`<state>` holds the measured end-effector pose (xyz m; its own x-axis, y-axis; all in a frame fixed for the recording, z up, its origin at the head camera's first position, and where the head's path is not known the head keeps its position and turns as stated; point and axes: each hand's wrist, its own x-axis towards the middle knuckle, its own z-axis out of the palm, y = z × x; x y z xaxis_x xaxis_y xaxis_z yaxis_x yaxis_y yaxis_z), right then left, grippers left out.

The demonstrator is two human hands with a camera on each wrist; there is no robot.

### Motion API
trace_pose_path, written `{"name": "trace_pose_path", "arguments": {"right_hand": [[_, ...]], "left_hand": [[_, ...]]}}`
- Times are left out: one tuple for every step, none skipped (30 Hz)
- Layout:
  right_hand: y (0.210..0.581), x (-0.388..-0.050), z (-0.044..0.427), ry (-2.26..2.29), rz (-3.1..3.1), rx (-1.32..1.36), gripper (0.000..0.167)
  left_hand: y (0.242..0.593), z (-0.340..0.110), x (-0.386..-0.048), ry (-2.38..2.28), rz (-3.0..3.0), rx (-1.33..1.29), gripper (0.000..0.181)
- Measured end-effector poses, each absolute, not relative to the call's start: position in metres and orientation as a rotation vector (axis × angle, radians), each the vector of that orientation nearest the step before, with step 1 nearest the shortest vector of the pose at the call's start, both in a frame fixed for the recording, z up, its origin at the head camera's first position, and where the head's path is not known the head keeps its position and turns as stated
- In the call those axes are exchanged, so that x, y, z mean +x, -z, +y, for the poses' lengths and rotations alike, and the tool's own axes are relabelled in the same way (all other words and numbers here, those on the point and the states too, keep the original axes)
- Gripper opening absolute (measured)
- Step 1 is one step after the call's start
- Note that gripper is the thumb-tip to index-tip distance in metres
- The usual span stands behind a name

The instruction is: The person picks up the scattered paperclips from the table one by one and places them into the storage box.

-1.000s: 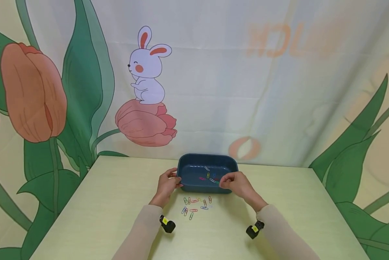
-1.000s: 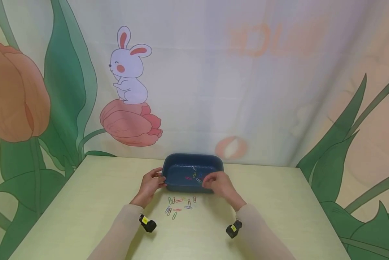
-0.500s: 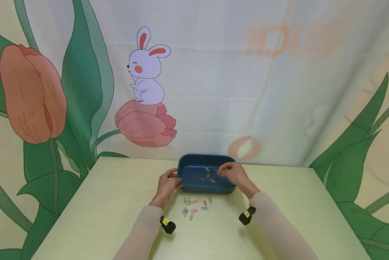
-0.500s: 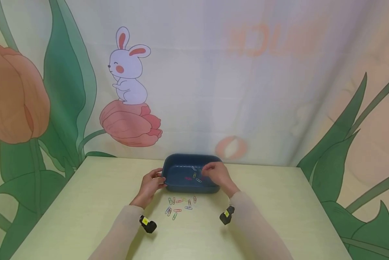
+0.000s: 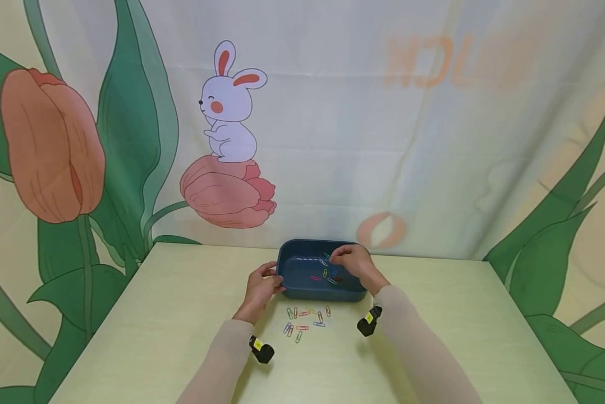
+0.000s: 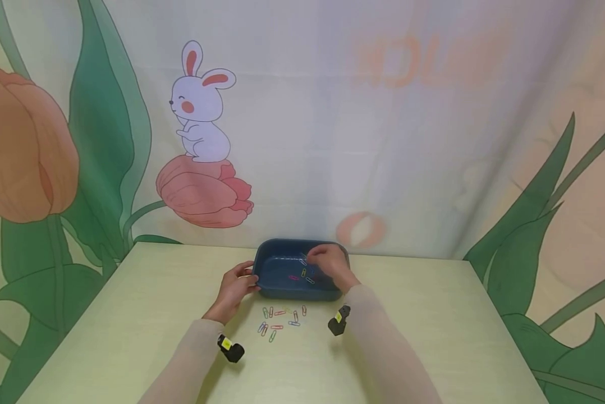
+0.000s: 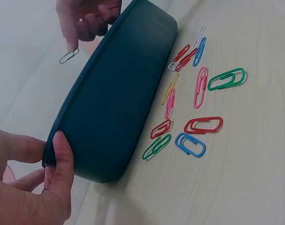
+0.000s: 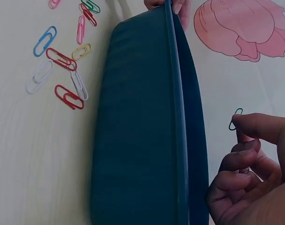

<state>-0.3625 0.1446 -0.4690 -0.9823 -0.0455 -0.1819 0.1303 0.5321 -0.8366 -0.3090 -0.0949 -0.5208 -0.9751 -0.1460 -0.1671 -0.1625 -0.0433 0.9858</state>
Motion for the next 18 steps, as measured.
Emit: {"name": "trace_pose_path", "arguments": {"right_hand": [[0.4698,-0.3642,0.1436,1.438,2.58,0.077,0.006],[0.4709,-0.3661,0.1428,1.44,2.579,0.079,0.005],[0.4719,-0.3677,0.142,1.448,2.574,0.082,0.005],[0.473,-0.369,0.1414,1.455,2.569,0.078,0.005],[0.4741,-0.3703,0.1409,1.466,2.559,0.073,0.006],[0.4746,-0.3712,0.1402,1.474,2.552,0.075,0.006],[0.4754,-0.3719,0.1394,1.487,2.542,0.075,0.007],[0.4762,-0.3724,0.1388,1.496,2.536,0.074,0.007],[0.4766,-0.3725,0.1382,1.507,2.521,0.076,0.008],[0.4769,-0.3724,0.138,1.514,2.511,0.075,0.01],[0.4769,-0.3722,0.1377,1.519,2.5,0.078,0.014],[0.4768,-0.3717,0.1376,1.527,2.487,0.077,0.019],[0.477,-0.3713,0.1377,1.537,2.474,0.074,0.025],[0.4771,-0.3709,0.1379,1.538,2.471,0.074,0.029],[0.4769,-0.3704,0.1382,1.539,2.47,0.075,0.032],[0.4769,-0.3698,0.1387,1.54,2.471,0.075,0.036],[0.4764,-0.3694,0.139,1.544,2.47,0.076,0.038],[0.4758,-0.3688,0.1393,1.546,2.471,0.077,0.039]], "left_hand": [[0.5209,-0.095,-0.309,-2.232,2.167,-0.347,0.049],[0.521,-0.0951,-0.3089,-2.232,2.168,-0.347,0.049],[0.521,-0.0951,-0.3089,-2.23,2.171,-0.347,0.049],[0.5212,-0.0952,-0.309,-2.23,2.173,-0.347,0.049],[0.5213,-0.0952,-0.309,-2.23,2.175,-0.347,0.049],[0.5212,-0.0952,-0.3089,-2.23,2.176,-0.347,0.048],[0.5212,-0.0953,-0.309,-2.231,2.175,-0.347,0.048],[0.5213,-0.0955,-0.309,-2.232,2.174,-0.348,0.048],[0.5213,-0.0957,-0.3091,-2.233,2.173,-0.346,0.048],[0.5214,-0.0956,-0.3093,-2.234,2.172,-0.344,0.048],[0.5215,-0.0955,-0.3093,-2.233,2.171,-0.344,0.049],[0.5217,-0.0955,-0.3095,-2.231,2.171,-0.344,0.049],[0.5221,-0.0955,-0.3097,-2.231,2.172,-0.343,0.049],[0.5224,-0.0955,-0.3098,-2.23,2.173,-0.344,0.049],[0.5227,-0.0954,-0.3099,-2.229,2.173,-0.346,0.049],[0.5229,-0.0954,-0.3101,-2.229,2.174,-0.346,0.049],[0.523,-0.0954,-0.3102,-2.23,2.173,-0.347,0.049],[0.5232,-0.0955,-0.3104,-2.231,2.173,-0.347,0.049]]}}
